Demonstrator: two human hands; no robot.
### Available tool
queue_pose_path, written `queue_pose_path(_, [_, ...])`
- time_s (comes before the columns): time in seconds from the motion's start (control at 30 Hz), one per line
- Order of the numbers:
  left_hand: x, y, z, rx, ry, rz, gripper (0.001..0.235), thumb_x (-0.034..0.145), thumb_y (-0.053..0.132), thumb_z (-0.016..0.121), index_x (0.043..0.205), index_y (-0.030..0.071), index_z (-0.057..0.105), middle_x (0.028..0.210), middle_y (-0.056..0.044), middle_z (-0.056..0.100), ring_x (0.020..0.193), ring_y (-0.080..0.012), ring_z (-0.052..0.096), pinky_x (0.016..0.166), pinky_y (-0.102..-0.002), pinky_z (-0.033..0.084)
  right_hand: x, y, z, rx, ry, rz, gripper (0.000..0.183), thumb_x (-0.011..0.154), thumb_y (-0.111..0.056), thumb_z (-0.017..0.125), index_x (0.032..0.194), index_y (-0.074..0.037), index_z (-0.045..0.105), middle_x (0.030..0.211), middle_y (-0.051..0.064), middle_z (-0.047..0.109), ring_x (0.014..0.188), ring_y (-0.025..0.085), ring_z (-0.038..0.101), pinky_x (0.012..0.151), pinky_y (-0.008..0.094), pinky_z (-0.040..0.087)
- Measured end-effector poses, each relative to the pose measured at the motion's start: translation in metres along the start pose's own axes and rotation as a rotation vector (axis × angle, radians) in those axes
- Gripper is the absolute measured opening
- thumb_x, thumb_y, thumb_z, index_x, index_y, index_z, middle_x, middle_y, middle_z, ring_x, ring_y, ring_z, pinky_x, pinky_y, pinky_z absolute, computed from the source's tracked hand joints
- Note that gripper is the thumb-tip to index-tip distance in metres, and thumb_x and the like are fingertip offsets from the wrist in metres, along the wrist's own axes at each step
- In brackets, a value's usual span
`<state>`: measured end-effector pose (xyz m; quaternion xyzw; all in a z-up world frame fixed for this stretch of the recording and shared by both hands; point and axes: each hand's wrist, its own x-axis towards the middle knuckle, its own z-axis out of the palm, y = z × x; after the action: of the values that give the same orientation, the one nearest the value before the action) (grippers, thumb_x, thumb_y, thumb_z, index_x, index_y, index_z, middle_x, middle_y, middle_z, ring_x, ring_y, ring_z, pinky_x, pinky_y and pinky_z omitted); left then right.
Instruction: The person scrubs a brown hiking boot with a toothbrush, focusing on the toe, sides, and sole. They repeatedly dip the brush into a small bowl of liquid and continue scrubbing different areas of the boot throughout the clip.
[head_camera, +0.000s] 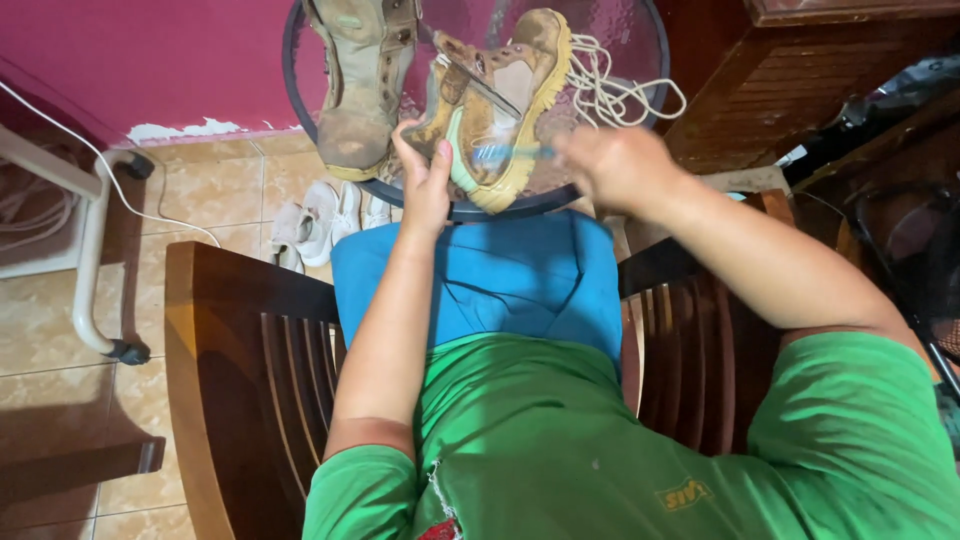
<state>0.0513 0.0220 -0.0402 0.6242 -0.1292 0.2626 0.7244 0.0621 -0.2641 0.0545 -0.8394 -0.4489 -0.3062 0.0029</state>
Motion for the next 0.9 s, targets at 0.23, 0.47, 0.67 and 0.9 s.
queue_pose_path(0.23, [-0.006,0.002,0.008,0.018,-0.004,0.006,0.041,0.110,0.033,0.060,0.138,0.017,0.035,0.132,-0.014,0.052,0.126,-0.0221,0.046,0.116,-0.049,0.034,-0.016,0.005,0.025,-0.006,-0.002,-0.036,0.023,0.099,-0.029,0.056,0.118,-0.018,0.064,0.079,0.002,0.050,0.067,0.029,0.064,0.054,0.044,0.053])
queue_pose_path(0.47, [-0.002,0.006,0.008,0.046,-0.010,0.017,0.043,0.110,0.035,0.060,0.139,0.019,0.034,0.131,-0.013,0.049,0.125,-0.0230,0.046,0.117,-0.047,0.033,-0.010,0.016,0.027,-0.056,0.014,0.105,0.020,0.102,-0.032,0.056,0.113,-0.019,0.066,0.080,0.000,0.052,0.067,0.027,0.065,0.055,0.041,0.054])
queue_pose_path(0.67, [-0.003,0.002,0.004,0.061,-0.019,0.013,0.043,0.110,0.038,0.058,0.139,0.018,0.034,0.132,-0.014,0.048,0.127,-0.0239,0.046,0.116,-0.047,0.033,0.009,-0.009,-0.001,-0.112,0.071,-0.002,0.019,0.103,-0.030,0.053,0.117,-0.022,0.064,0.076,-0.003,0.049,0.064,0.022,0.064,0.054,0.036,0.052])
queue_pose_path(0.9, [-0.003,-0.007,0.004,0.042,0.002,-0.013,0.043,0.111,0.038,0.057,0.141,0.019,0.033,0.140,-0.015,0.048,0.131,-0.0243,0.045,0.118,-0.048,0.032,0.007,0.007,0.047,-0.134,0.113,-0.112,0.022,0.104,-0.035,0.051,0.114,-0.020,0.062,0.080,-0.002,0.047,0.066,0.019,0.062,0.053,0.034,0.052])
